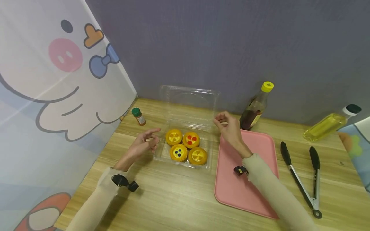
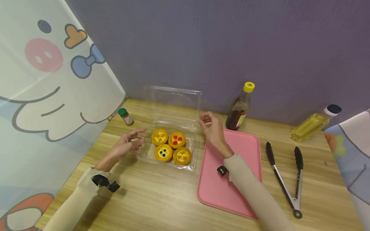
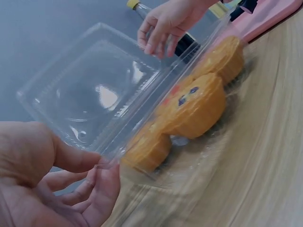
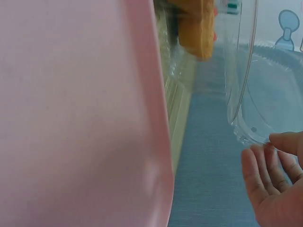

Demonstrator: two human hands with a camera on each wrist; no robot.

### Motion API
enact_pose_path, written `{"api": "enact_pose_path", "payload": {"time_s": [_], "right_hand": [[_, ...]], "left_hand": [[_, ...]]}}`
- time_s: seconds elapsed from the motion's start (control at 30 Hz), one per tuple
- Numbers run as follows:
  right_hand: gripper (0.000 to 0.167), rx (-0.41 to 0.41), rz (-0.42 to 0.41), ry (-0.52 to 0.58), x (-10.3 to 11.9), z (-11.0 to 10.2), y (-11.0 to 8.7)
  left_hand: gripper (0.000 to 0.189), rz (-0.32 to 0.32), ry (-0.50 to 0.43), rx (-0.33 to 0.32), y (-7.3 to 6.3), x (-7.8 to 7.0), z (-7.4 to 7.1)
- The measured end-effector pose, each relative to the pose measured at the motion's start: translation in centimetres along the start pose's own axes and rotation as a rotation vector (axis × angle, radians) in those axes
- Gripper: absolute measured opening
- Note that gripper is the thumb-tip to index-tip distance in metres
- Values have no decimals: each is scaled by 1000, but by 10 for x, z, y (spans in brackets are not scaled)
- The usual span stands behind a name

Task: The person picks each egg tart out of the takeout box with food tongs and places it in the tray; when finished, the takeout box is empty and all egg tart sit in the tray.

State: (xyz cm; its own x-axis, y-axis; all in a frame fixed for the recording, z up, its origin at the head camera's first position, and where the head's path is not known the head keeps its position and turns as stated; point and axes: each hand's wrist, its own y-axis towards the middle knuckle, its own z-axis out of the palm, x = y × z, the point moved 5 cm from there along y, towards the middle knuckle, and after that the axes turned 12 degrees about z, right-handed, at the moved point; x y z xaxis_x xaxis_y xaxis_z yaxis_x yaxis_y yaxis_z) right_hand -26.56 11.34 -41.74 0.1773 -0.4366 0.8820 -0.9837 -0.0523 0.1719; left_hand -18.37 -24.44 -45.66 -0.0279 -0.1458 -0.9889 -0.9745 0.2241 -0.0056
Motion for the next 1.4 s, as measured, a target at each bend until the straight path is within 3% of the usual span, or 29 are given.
{"api": "enact_pose_path", "payload": {"time_s": [0.37, 0.5, 0.77, 1.13, 1.4], "right_hand": [[37, 132, 251, 153, -26, 6, 6], [43, 160, 302, 160, -29, 8, 4], [46, 220, 443, 275, -35, 12, 3], [50, 313, 503, 304, -46, 18, 2], [55, 277, 479, 312, -43, 4, -6]], "left_hand": [[59, 34, 15, 139, -10, 0, -1], [61, 33, -6, 164, -14, 0, 0], [63, 48, -7, 180, -16, 0, 0], [63, 55, 5, 173, -20, 0, -1], [62, 56, 20, 169, -19, 1, -1]]}}
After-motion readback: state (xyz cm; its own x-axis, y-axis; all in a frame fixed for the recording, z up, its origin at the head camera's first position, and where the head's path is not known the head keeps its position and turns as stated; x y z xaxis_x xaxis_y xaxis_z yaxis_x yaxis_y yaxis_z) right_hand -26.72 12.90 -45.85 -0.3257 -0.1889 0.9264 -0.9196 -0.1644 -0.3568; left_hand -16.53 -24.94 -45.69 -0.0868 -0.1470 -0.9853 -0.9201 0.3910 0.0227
